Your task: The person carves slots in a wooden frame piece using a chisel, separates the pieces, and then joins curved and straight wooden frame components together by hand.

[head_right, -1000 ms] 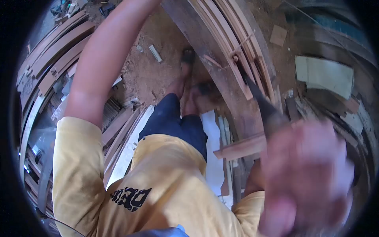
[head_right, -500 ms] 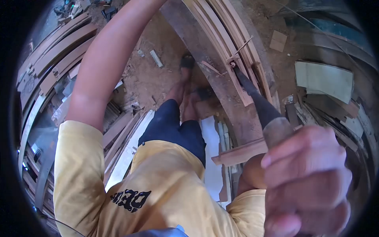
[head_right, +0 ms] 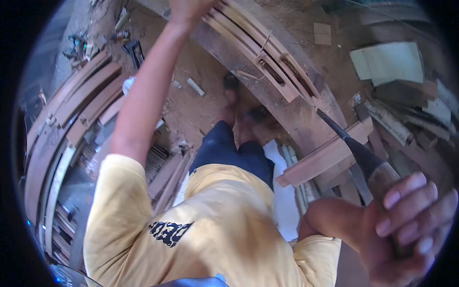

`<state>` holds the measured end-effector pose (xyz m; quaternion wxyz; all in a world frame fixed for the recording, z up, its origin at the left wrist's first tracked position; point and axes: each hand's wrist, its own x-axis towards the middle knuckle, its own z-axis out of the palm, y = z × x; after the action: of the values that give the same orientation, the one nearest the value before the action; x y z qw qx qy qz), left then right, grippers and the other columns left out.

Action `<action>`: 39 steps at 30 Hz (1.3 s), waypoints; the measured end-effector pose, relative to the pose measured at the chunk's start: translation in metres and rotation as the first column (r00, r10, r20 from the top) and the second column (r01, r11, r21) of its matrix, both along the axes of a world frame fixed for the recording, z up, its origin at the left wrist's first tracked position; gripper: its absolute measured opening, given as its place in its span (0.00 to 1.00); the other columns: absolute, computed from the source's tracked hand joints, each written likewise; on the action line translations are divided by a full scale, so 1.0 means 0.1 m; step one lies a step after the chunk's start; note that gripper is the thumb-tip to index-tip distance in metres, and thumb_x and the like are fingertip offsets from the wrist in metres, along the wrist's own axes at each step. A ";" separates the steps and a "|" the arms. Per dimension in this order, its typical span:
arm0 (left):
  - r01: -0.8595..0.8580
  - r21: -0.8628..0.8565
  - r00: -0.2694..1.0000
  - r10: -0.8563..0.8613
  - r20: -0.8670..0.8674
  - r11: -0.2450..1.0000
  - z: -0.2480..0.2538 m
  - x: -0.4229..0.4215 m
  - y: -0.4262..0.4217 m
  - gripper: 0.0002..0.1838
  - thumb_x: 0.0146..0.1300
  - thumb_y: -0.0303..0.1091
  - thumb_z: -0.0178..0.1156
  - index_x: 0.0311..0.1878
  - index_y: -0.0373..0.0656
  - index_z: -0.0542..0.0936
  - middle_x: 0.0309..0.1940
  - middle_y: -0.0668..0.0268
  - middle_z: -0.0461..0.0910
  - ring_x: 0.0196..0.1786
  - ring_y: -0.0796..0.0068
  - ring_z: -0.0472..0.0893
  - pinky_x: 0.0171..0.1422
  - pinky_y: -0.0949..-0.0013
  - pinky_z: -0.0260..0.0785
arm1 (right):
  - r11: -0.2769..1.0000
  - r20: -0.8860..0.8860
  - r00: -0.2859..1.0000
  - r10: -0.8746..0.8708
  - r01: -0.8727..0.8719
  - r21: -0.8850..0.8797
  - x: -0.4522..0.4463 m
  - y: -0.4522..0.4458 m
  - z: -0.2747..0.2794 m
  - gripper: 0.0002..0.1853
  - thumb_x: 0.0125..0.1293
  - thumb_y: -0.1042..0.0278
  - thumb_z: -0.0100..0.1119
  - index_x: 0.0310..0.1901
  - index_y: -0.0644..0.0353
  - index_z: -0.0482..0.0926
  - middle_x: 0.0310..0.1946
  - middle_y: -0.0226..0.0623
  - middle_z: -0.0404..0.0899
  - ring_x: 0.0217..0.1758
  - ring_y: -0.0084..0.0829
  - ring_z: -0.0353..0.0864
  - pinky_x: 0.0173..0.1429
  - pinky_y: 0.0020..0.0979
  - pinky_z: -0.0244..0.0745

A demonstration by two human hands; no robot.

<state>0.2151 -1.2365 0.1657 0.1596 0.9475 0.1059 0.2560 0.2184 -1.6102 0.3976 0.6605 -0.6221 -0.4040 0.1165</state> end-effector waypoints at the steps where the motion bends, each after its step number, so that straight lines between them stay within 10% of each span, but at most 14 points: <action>1: 0.020 -0.036 0.998 -0.018 0.065 0.999 -0.01 -0.22 -0.26 0.18 0.66 0.51 0.66 0.39 0.44 0.89 0.36 0.57 0.86 0.49 0.55 0.84 0.58 0.51 0.72 | 0.999 -0.007 1.000 -0.012 0.012 -0.044 -0.06 -0.06 -0.01 0.16 0.82 0.59 0.46 0.39 0.63 0.66 0.30 0.34 0.65 0.16 0.29 0.67 0.26 0.38 0.76; 7: 0.235 -0.116 0.969 -0.242 -0.046 0.965 -0.09 -1.24 -1.47 0.14 0.56 0.48 0.74 0.40 0.52 0.88 0.41 0.69 0.81 0.52 0.62 0.76 0.55 0.58 0.66 | 0.919 -0.080 0.919 -0.387 0.377 -0.115 -0.37 -0.50 -0.22 0.10 0.76 0.67 0.50 0.35 0.58 0.67 0.30 0.36 0.66 0.21 0.23 0.67 0.39 0.34 0.71; 18: -0.068 -0.157 0.986 0.043 -0.160 0.985 -0.15 -1.16 -1.73 0.10 0.56 0.33 0.74 0.39 0.45 0.84 0.38 0.65 0.82 0.46 0.58 0.78 0.53 0.57 0.70 | 0.837 -0.148 0.824 -0.547 0.532 -0.132 -0.79 -0.85 -0.34 0.10 0.77 0.66 0.51 0.35 0.59 0.68 0.28 0.36 0.64 0.20 0.24 0.66 0.37 0.34 0.72; 24: 0.270 -0.081 0.946 -0.280 -0.166 0.960 -0.13 -1.07 -1.75 0.08 0.56 0.32 0.73 0.37 0.46 0.83 0.36 0.65 0.82 0.47 0.58 0.78 0.53 0.57 0.70 | 0.840 -0.136 0.829 -0.543 0.532 -0.106 -0.85 -0.94 -0.35 0.09 0.78 0.66 0.49 0.37 0.59 0.68 0.30 0.35 0.63 0.22 0.24 0.66 0.40 0.34 0.72; 27: 0.474 -0.211 0.866 -0.496 -0.064 0.855 0.09 -1.14 -1.82 0.06 0.58 0.33 0.72 0.35 0.46 0.84 0.35 0.65 0.83 0.45 0.60 0.80 0.51 0.58 0.72 | 0.849 -0.176 0.832 -0.527 0.524 -0.063 -0.88 -0.94 -0.34 0.08 0.77 0.66 0.49 0.39 0.58 0.69 0.31 0.34 0.63 0.24 0.25 0.67 0.43 0.36 0.72; 28: 0.510 -0.487 0.776 -0.623 -0.094 0.709 0.20 -1.26 -1.81 0.05 0.59 0.34 0.71 0.36 0.46 0.86 0.35 0.64 0.84 0.44 0.60 0.81 0.50 0.59 0.74 | 0.849 -0.207 0.828 -0.521 0.528 -0.023 -0.88 -0.94 -0.32 0.07 0.77 0.66 0.49 0.39 0.57 0.70 0.31 0.34 0.63 0.25 0.25 0.67 0.44 0.36 0.71; 29: 0.473 -0.722 0.673 -0.736 -0.074 0.504 0.28 -1.36 -1.76 0.05 0.60 0.35 0.71 0.36 0.45 0.88 0.35 0.63 0.85 0.43 0.60 0.82 0.49 0.59 0.75 | 0.855 -0.206 0.834 -0.512 0.518 -0.024 -0.86 -0.92 -0.29 0.07 0.77 0.66 0.49 0.39 0.57 0.70 0.31 0.34 0.63 0.25 0.25 0.67 0.44 0.36 0.71; 32: 0.127 -0.893 0.334 -0.867 -0.371 0.432 0.26 -1.77 -1.37 0.07 0.62 0.37 0.68 0.35 0.47 0.90 0.36 0.62 0.89 0.45 0.58 0.84 0.55 0.61 0.75 | 0.799 -0.240 0.796 -0.556 0.591 0.112 -0.74 -0.78 -0.17 0.07 0.76 0.64 0.47 0.42 0.54 0.74 0.32 0.33 0.68 0.25 0.25 0.67 0.45 0.39 0.70; 33: 0.072 -0.773 0.484 -0.700 -0.526 0.631 0.27 -1.80 -1.23 0.09 0.63 0.38 0.68 0.39 0.46 0.91 0.40 0.59 0.89 0.46 0.57 0.85 0.54 0.61 0.78 | 0.803 -0.242 0.799 -0.550 0.586 0.111 -0.63 -0.71 -0.23 0.07 0.76 0.64 0.47 0.42 0.54 0.74 0.32 0.33 0.68 0.25 0.25 0.67 0.45 0.39 0.70; 34: 0.218 -0.643 0.749 -0.548 -0.372 0.735 0.23 -1.75 -1.05 0.09 0.65 0.39 0.68 0.41 0.46 0.91 0.39 0.59 0.89 0.46 0.59 0.85 0.53 0.63 0.78 | 0.794 -0.208 0.861 -0.464 0.508 0.333 -0.50 -0.64 -0.33 0.08 0.77 0.65 0.48 0.40 0.58 0.69 0.31 0.34 0.68 0.20 0.27 0.68 0.36 0.39 0.75; 35: 0.013 -0.641 0.927 -0.249 -0.279 0.768 0.17 -1.71 -0.95 0.09 0.66 0.39 0.67 0.41 0.45 0.91 0.39 0.60 0.89 0.45 0.60 0.85 0.53 0.62 0.76 | 0.793 -0.193 0.877 -0.440 0.481 0.375 -0.44 -0.55 -0.36 0.10 0.78 0.64 0.49 0.38 0.58 0.69 0.29 0.34 0.68 0.19 0.27 0.68 0.32 0.38 0.75; 37: -0.107 -0.356 0.994 0.109 -0.015 0.928 -0.04 -1.40 -0.51 0.09 0.68 0.39 0.68 0.41 0.44 0.90 0.41 0.62 0.88 0.45 0.62 0.84 0.55 0.61 0.73 | 0.794 -0.201 0.878 -0.435 0.479 0.373 -0.32 -0.28 -0.41 0.14 0.78 0.61 0.50 0.34 0.59 0.67 0.25 0.33 0.67 0.17 0.29 0.69 0.25 0.36 0.75; 39: -0.241 -0.272 0.964 0.262 0.044 0.932 -0.04 -1.02 -0.21 0.28 0.70 0.48 0.63 0.65 0.36 0.80 0.55 0.45 0.82 0.61 0.46 0.78 0.68 0.51 0.66 | 0.774 -0.268 0.859 -0.436 0.510 0.375 -0.26 -0.06 -0.58 0.19 0.78 0.54 0.52 0.32 0.59 0.68 0.23 0.33 0.68 0.15 0.31 0.70 0.22 0.36 0.74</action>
<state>0.1129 -1.2572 0.1620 0.2544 0.8854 0.2532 0.2954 0.1924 -1.6163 0.3395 0.8209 -0.5289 -0.1932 -0.0952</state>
